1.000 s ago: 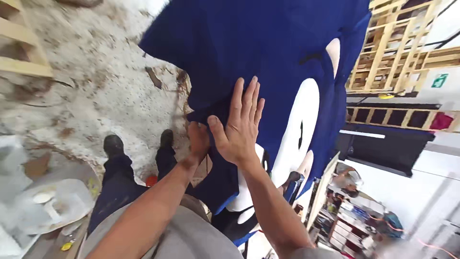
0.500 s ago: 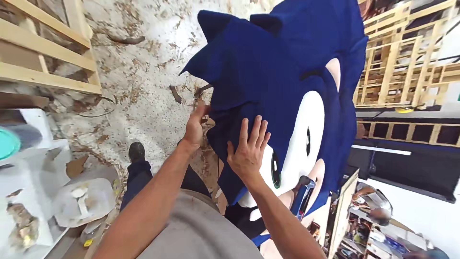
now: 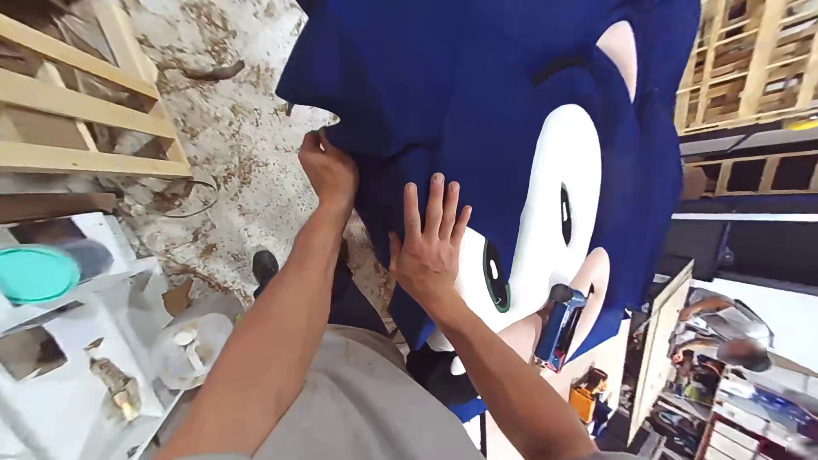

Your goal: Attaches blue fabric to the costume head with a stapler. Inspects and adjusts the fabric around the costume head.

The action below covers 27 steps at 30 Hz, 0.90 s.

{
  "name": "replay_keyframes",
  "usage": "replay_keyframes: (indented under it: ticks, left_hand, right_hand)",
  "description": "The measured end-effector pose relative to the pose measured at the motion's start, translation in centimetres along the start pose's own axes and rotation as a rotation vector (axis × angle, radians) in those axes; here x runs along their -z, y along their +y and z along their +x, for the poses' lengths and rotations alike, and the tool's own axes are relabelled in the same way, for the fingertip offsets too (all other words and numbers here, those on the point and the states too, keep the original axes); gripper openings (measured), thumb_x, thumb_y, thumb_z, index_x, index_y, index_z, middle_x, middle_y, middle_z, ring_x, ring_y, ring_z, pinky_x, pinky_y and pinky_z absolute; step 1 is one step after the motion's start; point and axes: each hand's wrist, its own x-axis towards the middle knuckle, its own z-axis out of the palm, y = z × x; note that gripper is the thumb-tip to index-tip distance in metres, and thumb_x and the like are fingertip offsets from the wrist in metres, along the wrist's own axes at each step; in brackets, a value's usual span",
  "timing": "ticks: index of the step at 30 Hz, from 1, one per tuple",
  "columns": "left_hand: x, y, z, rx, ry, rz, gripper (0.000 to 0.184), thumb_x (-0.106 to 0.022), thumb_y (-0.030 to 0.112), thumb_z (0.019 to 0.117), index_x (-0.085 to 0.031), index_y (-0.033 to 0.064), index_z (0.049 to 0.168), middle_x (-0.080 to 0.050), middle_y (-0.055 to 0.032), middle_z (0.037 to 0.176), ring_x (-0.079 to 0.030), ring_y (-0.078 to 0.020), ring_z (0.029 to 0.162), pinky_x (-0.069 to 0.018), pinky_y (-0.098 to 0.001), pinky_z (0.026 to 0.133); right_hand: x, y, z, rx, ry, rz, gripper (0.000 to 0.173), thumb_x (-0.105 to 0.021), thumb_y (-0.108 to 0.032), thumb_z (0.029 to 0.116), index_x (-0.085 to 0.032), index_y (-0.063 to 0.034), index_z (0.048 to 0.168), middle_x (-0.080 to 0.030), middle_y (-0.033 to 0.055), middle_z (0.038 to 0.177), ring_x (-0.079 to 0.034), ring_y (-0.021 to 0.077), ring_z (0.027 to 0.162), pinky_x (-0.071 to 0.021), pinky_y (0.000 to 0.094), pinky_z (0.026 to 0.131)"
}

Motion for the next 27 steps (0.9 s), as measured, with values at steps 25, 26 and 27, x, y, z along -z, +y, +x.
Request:
replay_keyframes:
  ticks: [25, 26, 27]
  left_hand:
    - [4.5, -4.8, -6.0, 0.453, -0.503, -0.502, 0.054, -0.023, 0.047, 0.1105, -0.051, 0.0136, 0.143, -0.069, -0.0042, 0.110, -0.067, -0.0154, 0.092, -0.0547, -0.0354, 0.079]
    - [4.1, -4.9, -7.9, 0.537, -0.619, -0.590, 0.055, -0.028, 0.052, 0.1091, -0.053, 0.0160, 0.142, -0.069, -0.0041, 0.115, -0.067, -0.0165, 0.099, -0.0563, -0.0378, 0.084]
    - [3.6, -4.8, -9.3, 0.603, -0.681, -0.668, 0.054, -0.034, 0.054, 0.1076, -0.057, 0.0170, 0.139, -0.070, -0.0037, 0.117, -0.068, -0.0166, 0.102, -0.0572, -0.0385, 0.086]
  right_hand:
    - [0.0, 0.0, 0.6, 0.020, -0.002, -0.066, 0.077, -0.060, -0.041, 0.0946, -0.030, -0.0202, 0.163, -0.016, 0.0226, 0.169, -0.012, 0.0460, 0.156, -0.0135, 0.0736, 0.119]
    - [0.0, 0.0, 0.4, 0.024, -0.007, -0.075, 0.080, -0.061, -0.040, 0.0938, -0.027, -0.0194, 0.163, -0.014, 0.0232, 0.169, -0.011, 0.0454, 0.156, -0.0130, 0.0730, 0.119]
    - [0.1, 0.0, 0.2, 0.030, -0.012, -0.086, 0.083, -0.061, -0.040, 0.0932, -0.024, -0.0188, 0.164, -0.013, 0.0237, 0.169, -0.010, 0.0449, 0.156, -0.0126, 0.0720, 0.120]
